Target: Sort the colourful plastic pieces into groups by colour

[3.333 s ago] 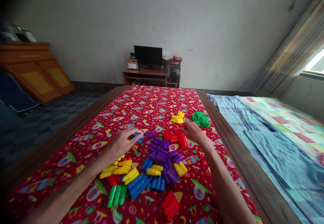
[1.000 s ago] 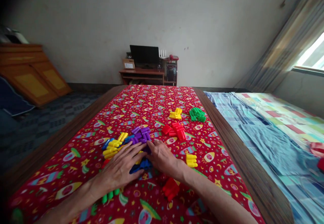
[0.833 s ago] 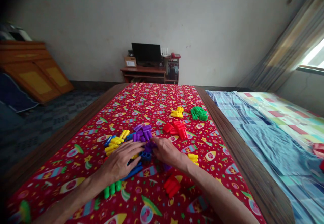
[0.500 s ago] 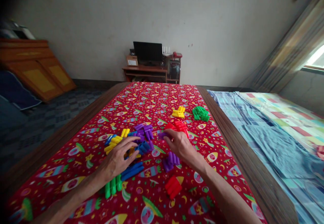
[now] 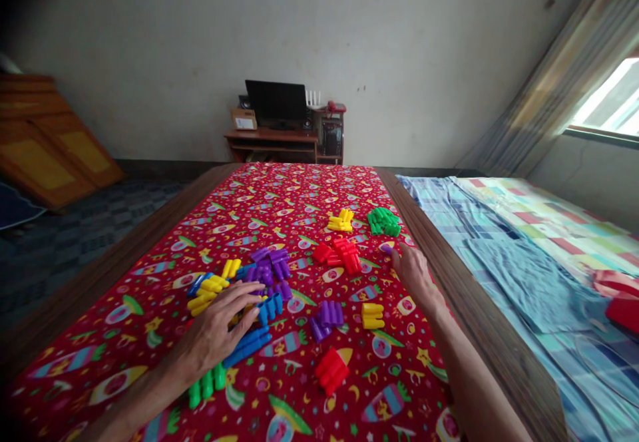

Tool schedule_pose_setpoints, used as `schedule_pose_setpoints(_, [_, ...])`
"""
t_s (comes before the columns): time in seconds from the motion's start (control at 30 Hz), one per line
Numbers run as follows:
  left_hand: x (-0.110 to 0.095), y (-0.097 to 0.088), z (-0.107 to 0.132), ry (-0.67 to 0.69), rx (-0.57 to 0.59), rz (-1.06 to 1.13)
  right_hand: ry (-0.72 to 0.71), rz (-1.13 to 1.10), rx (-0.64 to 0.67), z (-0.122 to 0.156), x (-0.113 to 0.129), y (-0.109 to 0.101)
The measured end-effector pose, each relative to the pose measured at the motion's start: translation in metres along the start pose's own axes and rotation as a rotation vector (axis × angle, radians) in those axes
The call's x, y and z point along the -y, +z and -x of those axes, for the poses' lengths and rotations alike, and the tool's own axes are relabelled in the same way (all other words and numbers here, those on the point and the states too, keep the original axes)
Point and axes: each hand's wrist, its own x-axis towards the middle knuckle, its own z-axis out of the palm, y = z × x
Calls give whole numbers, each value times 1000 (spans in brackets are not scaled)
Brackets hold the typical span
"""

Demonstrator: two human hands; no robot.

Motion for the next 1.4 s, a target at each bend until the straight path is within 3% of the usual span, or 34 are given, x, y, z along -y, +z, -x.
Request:
schedule_pose_setpoints(0.13, [-1, 0, 2, 22, -11, -6, -174, -63, -66, 1, 30, -11])
schedule_pose_setpoints(0.27, [-4, -2, 3, 56, 13, -4, -497, -274, 234, 13, 100, -8])
schedule_pose_setpoints(0.4, [-9, -6, 2, 91, 41, -24, -744, -390, 463, 22, 162, 17])
schedule_pose_setpoints(0.57, [-13, -7, 1, 73, 47, -37, -941, -314, 554, 23, 182, 56])
schedule_pose_setpoints(0.67, [-13, -5, 4, 61, 25, -26, -930, -286, 515, 25, 175, 61])
schedule_pose_setpoints(0.73, [-12, -4, 5, 47, 9, -10, -875, -313, 472, 21, 166, 52])
schedule_pose_setpoints(0.9, [3, -14, -10, -3, -4, 76, -648, -337, 225, -8, 119, 3])
schedule_pose_setpoints(1.0, [21, -17, -32, -19, 75, 20, -475, -225, 95, -23, 77, -21])
schedule_pose_setpoints(1.17, [46, 2, -60, -34, 320, -117, -255, -44, 174, -30, 21, -24])
schedule_pose_setpoints(1.3, [47, 18, -68, -59, 308, -155, -245, -85, 294, -29, -3, -12])
schedule_pose_setpoints(1.4, [43, 18, -74, -100, 299, -57, -261, -123, 269, -30, -6, -16])
